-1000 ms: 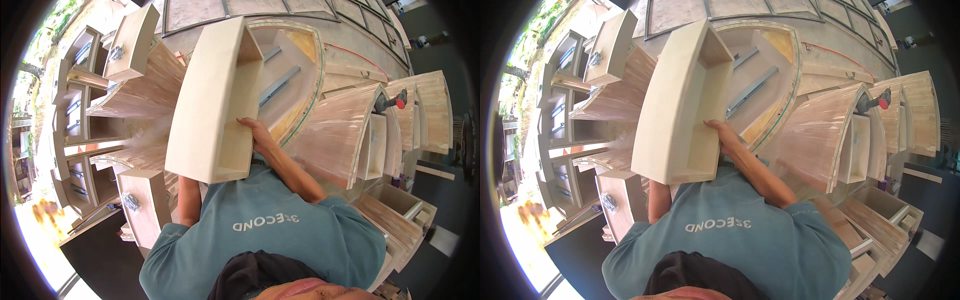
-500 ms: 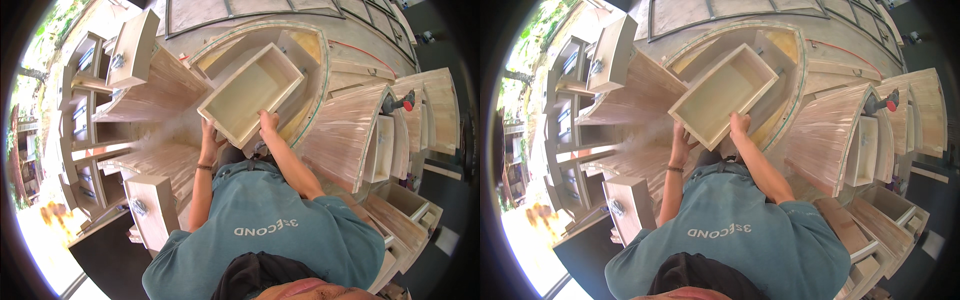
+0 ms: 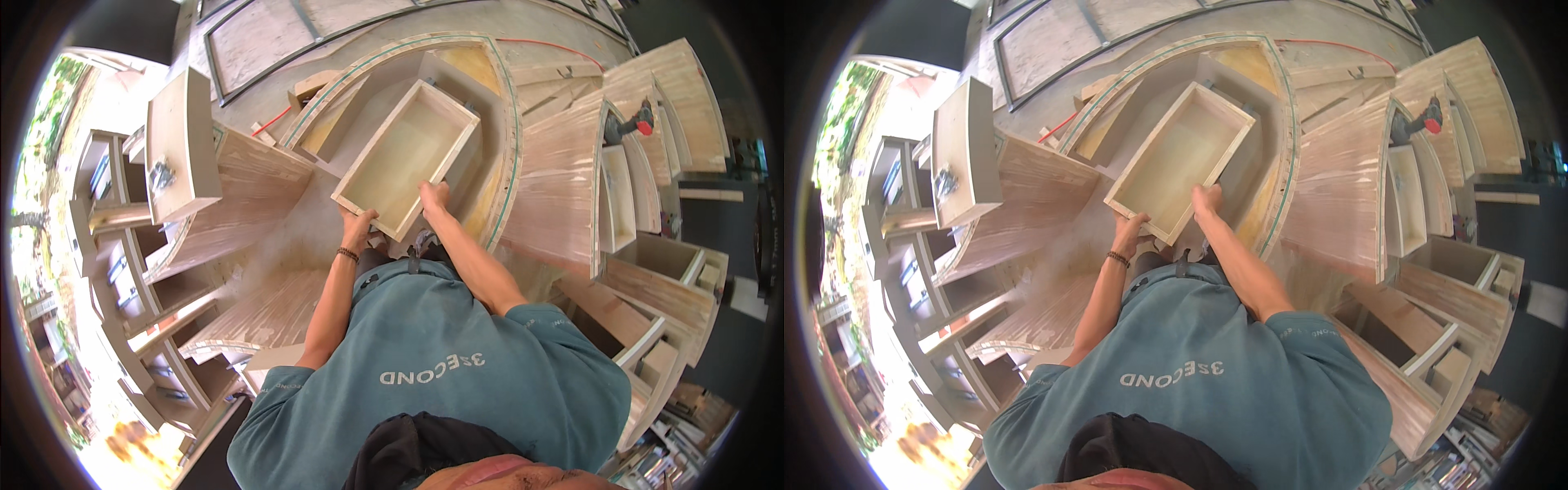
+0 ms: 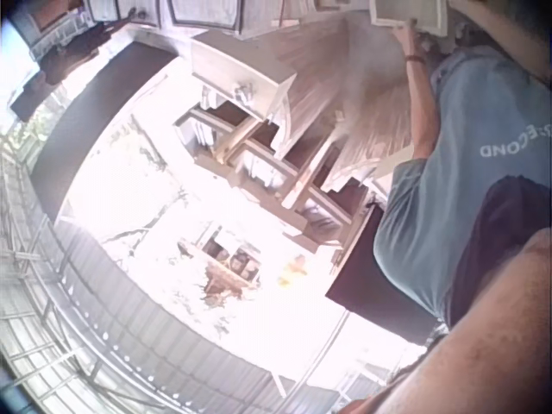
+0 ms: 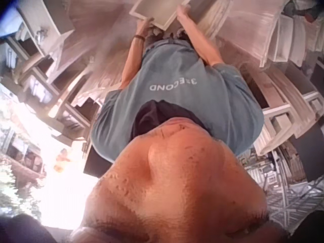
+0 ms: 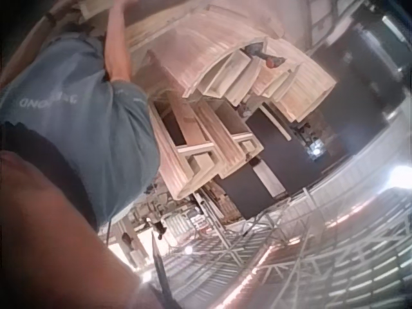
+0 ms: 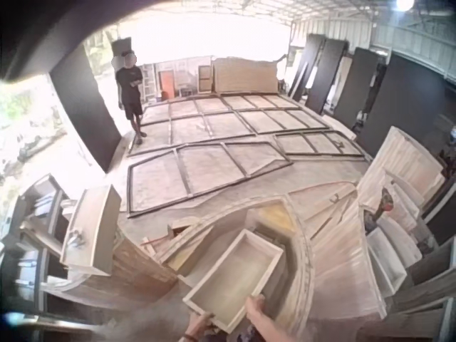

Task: The person uses a cordless drill to attach metal drawer slides to wooden drawer boxes. They position the slides, insert screws, and drive them into the wood. The person handles multiple drawer units, moving them between a workbench and a nearby stack.

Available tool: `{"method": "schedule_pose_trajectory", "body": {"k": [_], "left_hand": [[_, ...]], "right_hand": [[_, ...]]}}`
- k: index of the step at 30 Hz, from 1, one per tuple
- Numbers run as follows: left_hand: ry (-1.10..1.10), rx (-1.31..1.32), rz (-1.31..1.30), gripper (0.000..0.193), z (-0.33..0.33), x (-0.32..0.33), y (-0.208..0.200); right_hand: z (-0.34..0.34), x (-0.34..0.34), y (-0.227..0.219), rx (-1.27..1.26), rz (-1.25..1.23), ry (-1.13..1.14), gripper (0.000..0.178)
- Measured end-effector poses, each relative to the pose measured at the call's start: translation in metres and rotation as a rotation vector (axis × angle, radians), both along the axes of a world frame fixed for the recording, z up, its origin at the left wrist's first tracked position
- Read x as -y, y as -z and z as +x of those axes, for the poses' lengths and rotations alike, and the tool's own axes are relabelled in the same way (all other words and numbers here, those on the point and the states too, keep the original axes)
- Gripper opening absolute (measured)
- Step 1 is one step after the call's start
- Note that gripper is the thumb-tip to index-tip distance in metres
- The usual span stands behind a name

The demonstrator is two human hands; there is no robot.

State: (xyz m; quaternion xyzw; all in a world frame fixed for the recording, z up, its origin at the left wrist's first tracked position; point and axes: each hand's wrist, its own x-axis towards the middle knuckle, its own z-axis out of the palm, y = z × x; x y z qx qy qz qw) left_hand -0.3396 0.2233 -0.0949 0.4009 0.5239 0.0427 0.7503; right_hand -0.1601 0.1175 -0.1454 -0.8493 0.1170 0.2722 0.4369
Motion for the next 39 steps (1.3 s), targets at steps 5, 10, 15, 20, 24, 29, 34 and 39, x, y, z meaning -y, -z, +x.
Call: {"method": "schedule_pose_trajectory", "body": {"k": [5,10,15,20,24,29,34,39], "left_hand": [[0.057,-0.028,-0.006,0.089,0.016,0.004,0.021],[0.074,0.005,-0.129,0.083,0.026,0.006,0.044],[0.105,0.027,-0.114,0.073,0.035,0.003,0.058],[0.104,0.027,-0.146,0.077,0.034,-0.009,0.079],[0.076,0.01,-0.073,0.082,0.042,0.0,0.062],[0.047,-0.062,-0.011,0.086,0.041,0.006,0.059],[0.159,-0.125,-0.025,0.083,0.037,0.003,0.034],[0.47,-0.267,0.14,0.09,0.05,-0.012,0.066]], "right_hand": [[0.016,0.006,-0.008,-0.053,-0.024,-0.011,0.051],[0.029,0.008,-0.017,-0.025,-0.166,-0.12,0.051],[0.039,0.016,-0.013,0.073,-0.199,-0.257,0.054],[0.048,0.014,-0.017,0.092,-0.188,-0.345,0.056],[0.056,0.015,-0.015,0.08,-0.114,-0.377,0.058],[0.046,0.012,-0.024,0.028,-0.085,-0.33,0.055],[0.051,0.013,-0.014,-0.111,0.007,-0.248,0.055],[0.078,0.017,0.014,0.065,-0.112,-0.329,0.048]]}}
